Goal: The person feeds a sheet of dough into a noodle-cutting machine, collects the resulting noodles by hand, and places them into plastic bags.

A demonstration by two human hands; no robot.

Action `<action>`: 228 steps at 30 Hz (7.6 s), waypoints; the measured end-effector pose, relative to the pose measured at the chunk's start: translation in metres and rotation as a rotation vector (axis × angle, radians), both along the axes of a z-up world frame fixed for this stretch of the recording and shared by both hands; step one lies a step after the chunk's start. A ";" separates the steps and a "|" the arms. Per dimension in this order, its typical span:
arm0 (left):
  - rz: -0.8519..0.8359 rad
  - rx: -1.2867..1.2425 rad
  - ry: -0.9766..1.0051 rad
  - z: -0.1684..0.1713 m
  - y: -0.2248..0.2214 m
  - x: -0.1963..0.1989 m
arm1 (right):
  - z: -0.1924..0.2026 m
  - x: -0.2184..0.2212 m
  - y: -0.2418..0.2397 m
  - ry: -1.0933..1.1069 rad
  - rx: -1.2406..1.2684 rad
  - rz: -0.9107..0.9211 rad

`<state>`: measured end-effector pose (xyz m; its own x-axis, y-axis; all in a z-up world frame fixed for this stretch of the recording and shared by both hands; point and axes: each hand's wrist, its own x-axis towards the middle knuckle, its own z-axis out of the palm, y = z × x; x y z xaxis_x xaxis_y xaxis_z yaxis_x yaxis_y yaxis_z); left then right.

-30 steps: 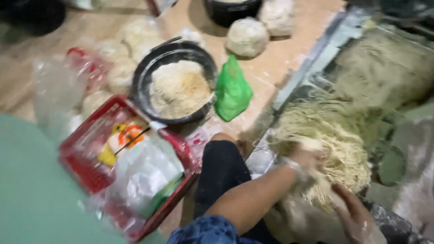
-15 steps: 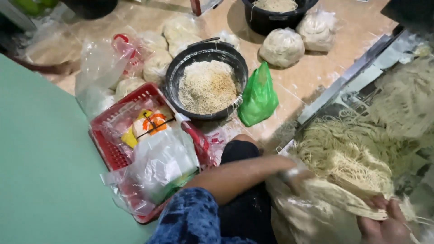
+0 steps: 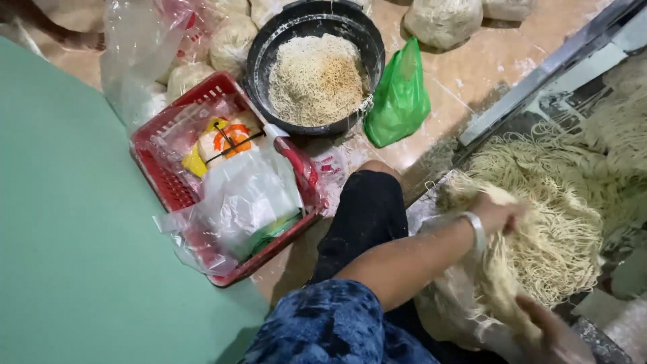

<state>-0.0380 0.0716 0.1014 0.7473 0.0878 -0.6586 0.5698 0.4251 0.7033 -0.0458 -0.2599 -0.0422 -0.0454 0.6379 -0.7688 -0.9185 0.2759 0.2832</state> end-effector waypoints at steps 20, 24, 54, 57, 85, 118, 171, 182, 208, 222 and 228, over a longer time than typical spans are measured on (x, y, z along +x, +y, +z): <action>-0.496 0.135 -0.150 -0.075 -0.040 -0.021 | 0.112 -0.033 0.146 -1.273 -0.506 -0.023; 0.153 -1.018 -0.250 -0.092 -0.025 0.014 | 0.127 -0.062 0.136 -1.635 -1.005 0.787; -0.768 0.955 0.245 0.010 -0.003 0.083 | 0.045 0.109 0.140 -1.073 -1.414 0.382; -0.603 0.607 0.189 -0.057 -0.028 0.087 | -0.025 0.117 0.112 -1.163 -1.369 0.184; -0.949 0.764 0.012 -0.048 0.020 0.026 | 0.096 0.009 0.113 -1.355 -0.841 0.690; -0.653 0.267 -0.368 -0.034 0.012 0.020 | 0.107 0.016 0.152 -1.114 -0.756 -0.190; -0.527 -0.080 -0.226 -0.132 0.002 -0.011 | 0.180 -0.031 0.188 -1.014 -0.496 0.006; 0.197 -0.232 -0.173 -0.043 0.006 -0.004 | 0.174 -0.059 0.115 -1.927 -0.900 0.840; 0.109 -0.153 -0.225 -0.064 -0.007 0.015 | 0.124 -0.085 0.121 -1.952 -0.992 0.776; -1.271 0.665 -0.536 0.015 0.068 -0.031 | 0.122 0.029 0.168 -0.975 -0.072 -0.629; -0.673 -0.547 -0.840 -0.058 0.013 -0.020 | 0.136 -0.074 0.173 -1.419 -0.363 -0.023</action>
